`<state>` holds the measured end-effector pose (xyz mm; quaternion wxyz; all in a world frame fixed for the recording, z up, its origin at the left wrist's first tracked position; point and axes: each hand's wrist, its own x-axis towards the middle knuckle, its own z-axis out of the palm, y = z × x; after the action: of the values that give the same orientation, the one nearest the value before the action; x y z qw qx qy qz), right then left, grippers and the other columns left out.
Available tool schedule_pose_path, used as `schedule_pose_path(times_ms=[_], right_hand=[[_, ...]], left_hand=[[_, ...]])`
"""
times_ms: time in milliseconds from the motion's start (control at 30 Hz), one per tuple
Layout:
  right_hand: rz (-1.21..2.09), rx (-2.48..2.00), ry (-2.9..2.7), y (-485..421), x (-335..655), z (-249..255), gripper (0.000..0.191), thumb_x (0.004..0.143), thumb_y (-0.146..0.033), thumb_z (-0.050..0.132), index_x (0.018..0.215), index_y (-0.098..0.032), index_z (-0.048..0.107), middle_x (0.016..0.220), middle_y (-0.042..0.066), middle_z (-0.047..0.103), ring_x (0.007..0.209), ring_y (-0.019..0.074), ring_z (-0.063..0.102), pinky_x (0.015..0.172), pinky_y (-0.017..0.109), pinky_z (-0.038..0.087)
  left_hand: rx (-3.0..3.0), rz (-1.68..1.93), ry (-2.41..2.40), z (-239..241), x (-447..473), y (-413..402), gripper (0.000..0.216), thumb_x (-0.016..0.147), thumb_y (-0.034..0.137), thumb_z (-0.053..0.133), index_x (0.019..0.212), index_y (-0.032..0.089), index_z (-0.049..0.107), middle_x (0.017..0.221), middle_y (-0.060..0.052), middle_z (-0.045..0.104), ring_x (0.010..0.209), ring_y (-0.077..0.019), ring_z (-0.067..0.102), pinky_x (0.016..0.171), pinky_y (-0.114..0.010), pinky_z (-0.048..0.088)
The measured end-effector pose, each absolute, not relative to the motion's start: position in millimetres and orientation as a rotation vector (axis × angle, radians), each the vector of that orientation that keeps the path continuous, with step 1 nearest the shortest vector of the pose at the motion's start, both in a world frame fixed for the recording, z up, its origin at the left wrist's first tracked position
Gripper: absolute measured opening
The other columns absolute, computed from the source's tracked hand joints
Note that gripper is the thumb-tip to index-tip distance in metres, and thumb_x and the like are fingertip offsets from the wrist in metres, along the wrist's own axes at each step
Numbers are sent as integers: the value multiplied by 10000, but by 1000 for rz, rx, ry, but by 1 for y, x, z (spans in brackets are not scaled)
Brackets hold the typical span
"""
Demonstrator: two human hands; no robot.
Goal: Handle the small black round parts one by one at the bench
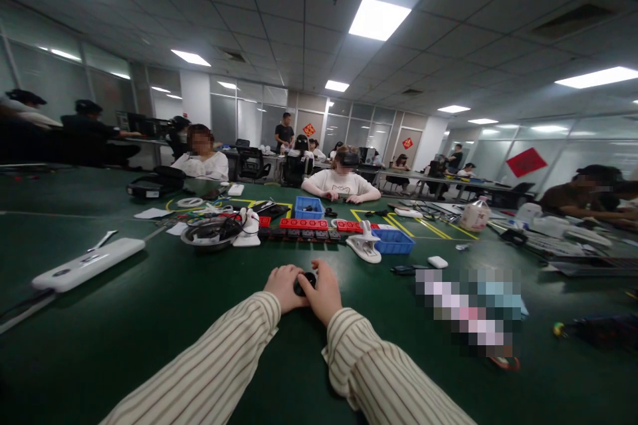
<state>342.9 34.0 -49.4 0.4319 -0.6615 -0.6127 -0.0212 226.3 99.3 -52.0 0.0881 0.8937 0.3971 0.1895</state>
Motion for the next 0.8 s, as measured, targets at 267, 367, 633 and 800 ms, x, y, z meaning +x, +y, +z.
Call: schedule_pose_path(times_ms=[267,367,633,800], right_hand=[[-78,-1676,-1519,36,346,-51,272,730,-364,581,903,-163,524,873,50,553,833,194,525,741,307,405],[-83,-1653,-1557,36,345,-51,177,739,-325,569,837,-181,543,848,32,546,829,178,515,745,289,398],[-83,-1533,-1701,28,341,-42,197,726,-88,465,770,-198,622,830,13,622,852,164,519,799,280,383],[-68,-1489,-1724,26,339,-41,219,747,-117,469,871,-201,629,899,13,644,901,165,536,842,290,384]], left_hand=[[2689,576,1273,-47,231,92,378,647,436,612,917,172,614,965,-86,610,975,-275,533,921,-395,357],[2684,589,1272,-48,231,92,312,671,402,595,886,180,638,952,-89,626,966,-273,544,912,-392,368],[2662,585,1045,-55,224,106,313,641,375,667,912,217,668,1018,-31,648,992,-221,561,878,-285,420],[2666,561,985,-57,223,107,324,660,358,656,958,232,648,1071,-16,637,1024,-217,556,912,-293,400]])
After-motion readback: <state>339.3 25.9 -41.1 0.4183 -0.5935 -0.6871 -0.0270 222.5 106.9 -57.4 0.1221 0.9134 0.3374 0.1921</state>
